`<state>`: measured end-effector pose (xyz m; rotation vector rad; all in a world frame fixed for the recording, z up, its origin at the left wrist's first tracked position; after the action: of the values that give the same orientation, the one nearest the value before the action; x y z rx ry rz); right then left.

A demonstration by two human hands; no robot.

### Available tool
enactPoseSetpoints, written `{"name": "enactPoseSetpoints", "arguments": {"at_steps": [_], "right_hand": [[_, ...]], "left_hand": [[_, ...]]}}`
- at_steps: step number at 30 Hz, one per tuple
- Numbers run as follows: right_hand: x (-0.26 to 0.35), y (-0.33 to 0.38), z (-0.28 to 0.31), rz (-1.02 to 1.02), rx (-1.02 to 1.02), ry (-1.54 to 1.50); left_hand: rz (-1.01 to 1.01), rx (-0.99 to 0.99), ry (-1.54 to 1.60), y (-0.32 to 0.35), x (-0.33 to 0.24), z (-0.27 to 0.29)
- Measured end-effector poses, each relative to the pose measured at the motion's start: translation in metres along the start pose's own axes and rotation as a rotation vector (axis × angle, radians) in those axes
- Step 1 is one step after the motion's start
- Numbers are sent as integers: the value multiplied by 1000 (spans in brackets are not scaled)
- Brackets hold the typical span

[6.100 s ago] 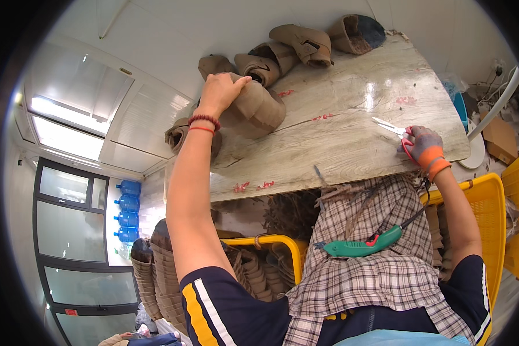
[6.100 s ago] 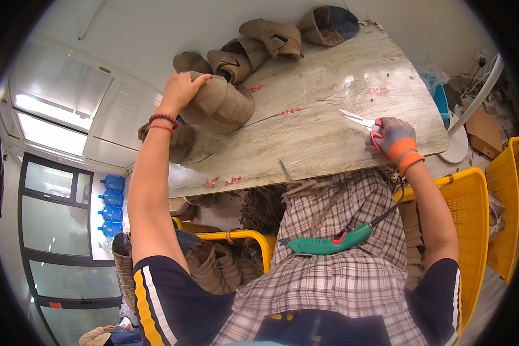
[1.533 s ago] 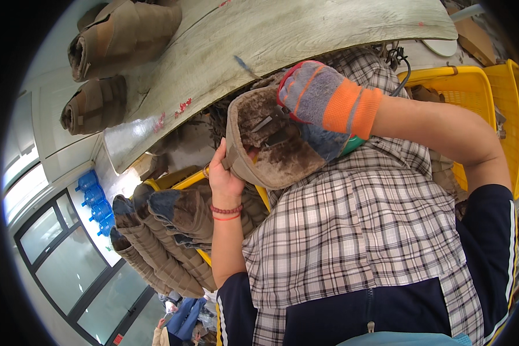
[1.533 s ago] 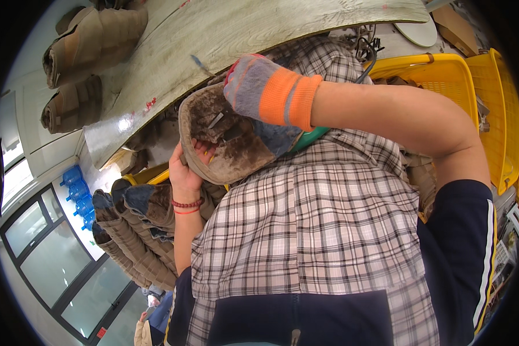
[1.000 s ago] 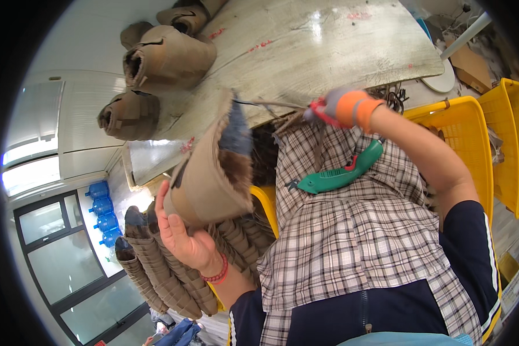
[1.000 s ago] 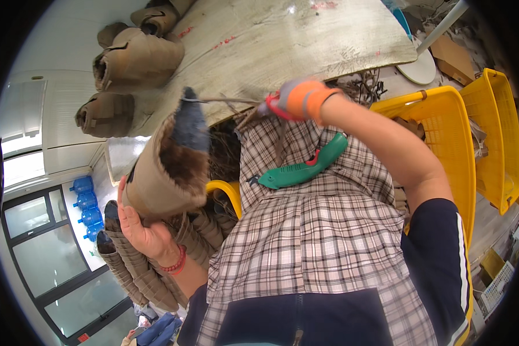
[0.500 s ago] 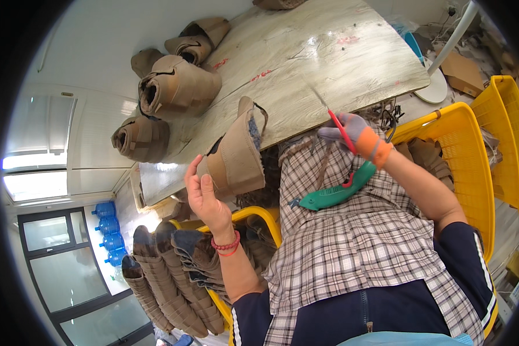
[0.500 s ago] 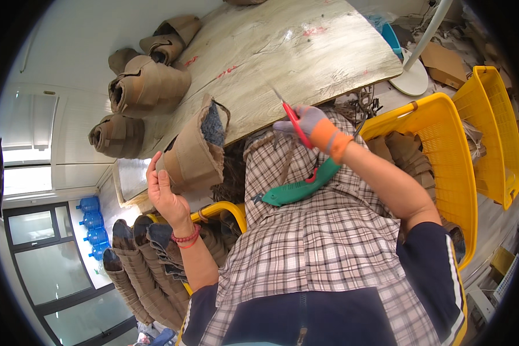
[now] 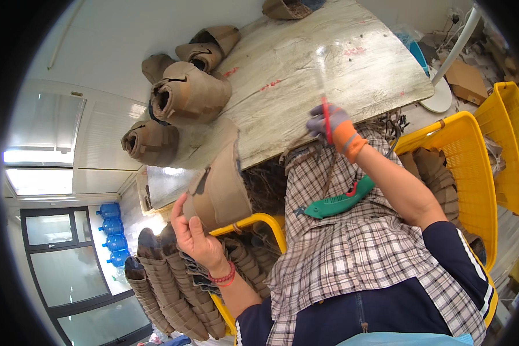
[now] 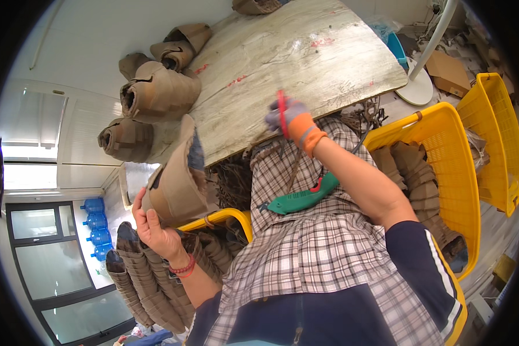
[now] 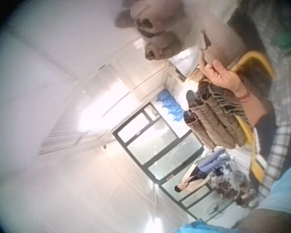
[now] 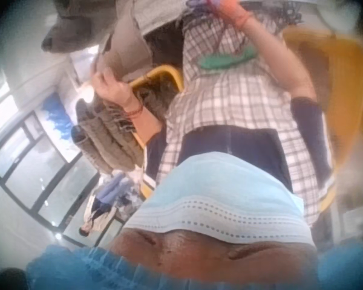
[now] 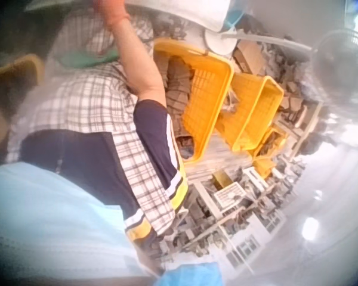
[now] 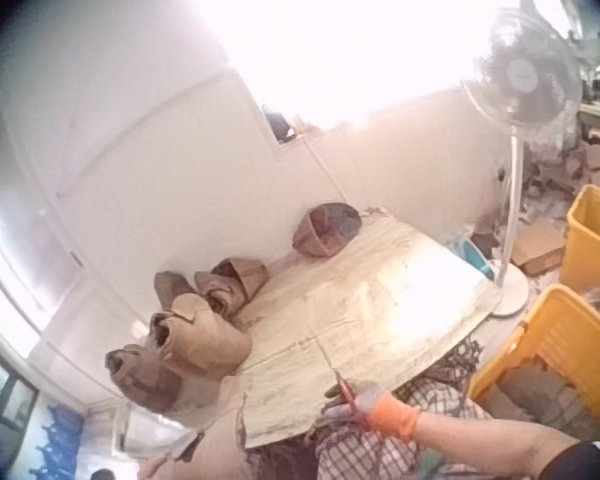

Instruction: The person repeatedly picks up brown slip-on shoes from a yellow rack, uses red-handled scissors to trim the fuzzy interior lining, and places the shoes on a wooden table. The person also uses a green handheld device to treat the interior of the shoes. The process is repeated for multiple shoes.

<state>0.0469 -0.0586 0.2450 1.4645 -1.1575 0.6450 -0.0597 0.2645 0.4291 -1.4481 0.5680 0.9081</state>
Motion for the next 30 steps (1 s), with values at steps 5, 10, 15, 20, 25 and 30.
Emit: {"name": "enactPoseSetpoints", "arguments": {"at_steps": [5, 10, 15, 20, 25, 30], "right_hand": [[44, 69, -39, 58, 358, 47], [58, 12, 94, 257, -254, 236], [74, -24, 160, 292, -575, 953], [91, -33, 222, 435, -771, 984], [82, -40, 232, 483, -942, 1075], [74, -48, 228, 713, -791, 899]], "left_hand": [[-199, 46, -245, -27, -9, -25], [-570, 210, -492, -60, -7, -102], [-689, 392, -538, -97, 71, -182], [-694, 442, -825, -111, 156, -227], [-603, 669, -747, -17, 137, -244], [-487, 1009, -612, 81, 136, -240]]}}
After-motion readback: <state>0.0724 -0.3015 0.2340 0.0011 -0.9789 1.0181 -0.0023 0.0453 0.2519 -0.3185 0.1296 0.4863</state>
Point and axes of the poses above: each hand's wrist, its own y-axis away from the middle knuckle, its own z-axis out of the back of the hand, x = y × z, the point moved 7 cm from there along -y, towards the middle knuckle, and after that the axes turned 4 degrees about -z, right-handed, at the moved point
